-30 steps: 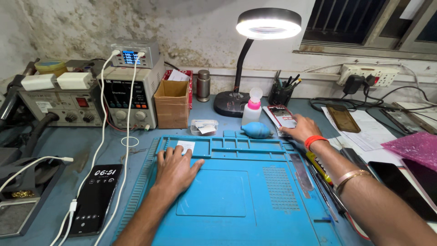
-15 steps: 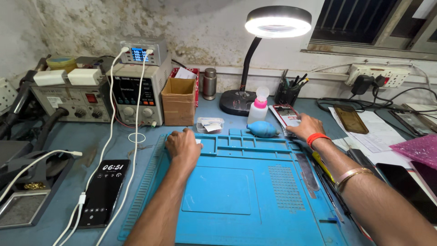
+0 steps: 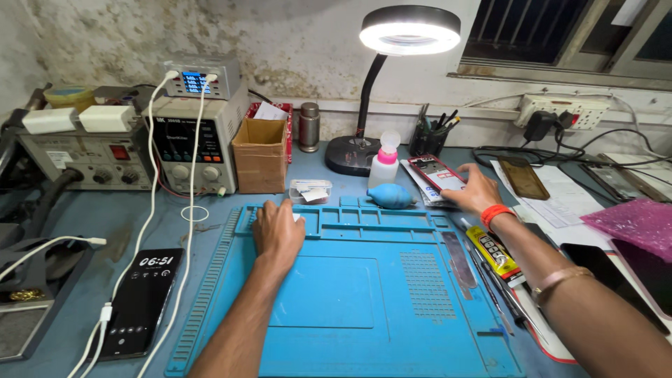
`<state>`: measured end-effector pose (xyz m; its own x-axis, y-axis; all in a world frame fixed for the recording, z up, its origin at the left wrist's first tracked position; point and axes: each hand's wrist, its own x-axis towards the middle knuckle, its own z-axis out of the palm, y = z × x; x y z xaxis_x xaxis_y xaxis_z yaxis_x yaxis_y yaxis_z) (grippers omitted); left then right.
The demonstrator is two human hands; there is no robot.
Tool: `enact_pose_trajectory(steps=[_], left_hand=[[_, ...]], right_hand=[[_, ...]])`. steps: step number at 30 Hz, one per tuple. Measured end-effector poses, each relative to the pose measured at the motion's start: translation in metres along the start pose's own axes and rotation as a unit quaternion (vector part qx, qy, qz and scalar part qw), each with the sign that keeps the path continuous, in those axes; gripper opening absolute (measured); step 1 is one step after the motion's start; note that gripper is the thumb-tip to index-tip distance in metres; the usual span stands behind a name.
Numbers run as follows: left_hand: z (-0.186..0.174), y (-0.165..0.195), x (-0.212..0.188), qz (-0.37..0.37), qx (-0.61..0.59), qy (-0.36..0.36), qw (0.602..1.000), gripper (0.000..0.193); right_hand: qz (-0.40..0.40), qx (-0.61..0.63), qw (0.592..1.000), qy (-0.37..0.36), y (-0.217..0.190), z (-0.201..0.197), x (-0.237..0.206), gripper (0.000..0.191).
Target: The person handles a smartphone at a repair bench, turns it on and off, then opens the back cover and pries out the old battery with tweezers. They apply glue from a tube onto the phone frame and press a new battery into place, then work on the assembled frame with a metal pry tool.
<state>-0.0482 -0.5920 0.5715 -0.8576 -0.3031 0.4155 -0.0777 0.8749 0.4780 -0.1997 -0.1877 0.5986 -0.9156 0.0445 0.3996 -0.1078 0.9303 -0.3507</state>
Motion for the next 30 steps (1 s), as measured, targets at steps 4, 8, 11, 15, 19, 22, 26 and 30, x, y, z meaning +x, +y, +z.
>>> enact_pose_trajectory(steps=[4,8,11,15,19,22,26,30], left_hand=[[-0.008,-0.007,0.0,-0.005,0.015,0.021,1.0,0.039],[-0.025,-0.026,0.005,0.011,-0.026,0.063,0.998,0.035],[-0.044,-0.046,0.009,0.017,-0.049,0.09,0.995,0.032],[-0.066,-0.071,0.012,0.016,-0.124,0.096,0.987,0.031],[-0.08,-0.092,0.015,-0.009,-0.194,0.105,0.975,0.035],[-0.085,-0.106,0.02,-0.06,-0.279,0.104,0.953,0.04],[-0.083,-0.116,0.026,-0.06,-0.284,0.104,0.951,0.04],[-0.073,-0.114,0.03,-0.08,-0.286,0.072,0.952,0.038]], right_hand=[[-0.005,0.017,0.999,-0.028,0.009,-0.023,-0.017,0.088],[-0.032,0.048,0.996,-0.061,-0.001,-0.062,-0.048,0.093],[-0.063,0.06,0.994,-0.07,-0.026,-0.094,-0.075,0.092],[-0.08,0.086,0.987,-0.109,-0.078,-0.126,-0.11,0.085],[-0.172,0.135,0.967,-0.129,-0.142,-0.13,-0.132,0.083],[-0.256,0.202,0.932,-0.156,-0.188,-0.113,-0.138,0.078],[-0.243,0.21,0.922,-0.215,-0.235,-0.077,-0.131,0.071],[-0.299,0.243,0.89,-0.243,-0.261,-0.037,-0.11,0.068]])
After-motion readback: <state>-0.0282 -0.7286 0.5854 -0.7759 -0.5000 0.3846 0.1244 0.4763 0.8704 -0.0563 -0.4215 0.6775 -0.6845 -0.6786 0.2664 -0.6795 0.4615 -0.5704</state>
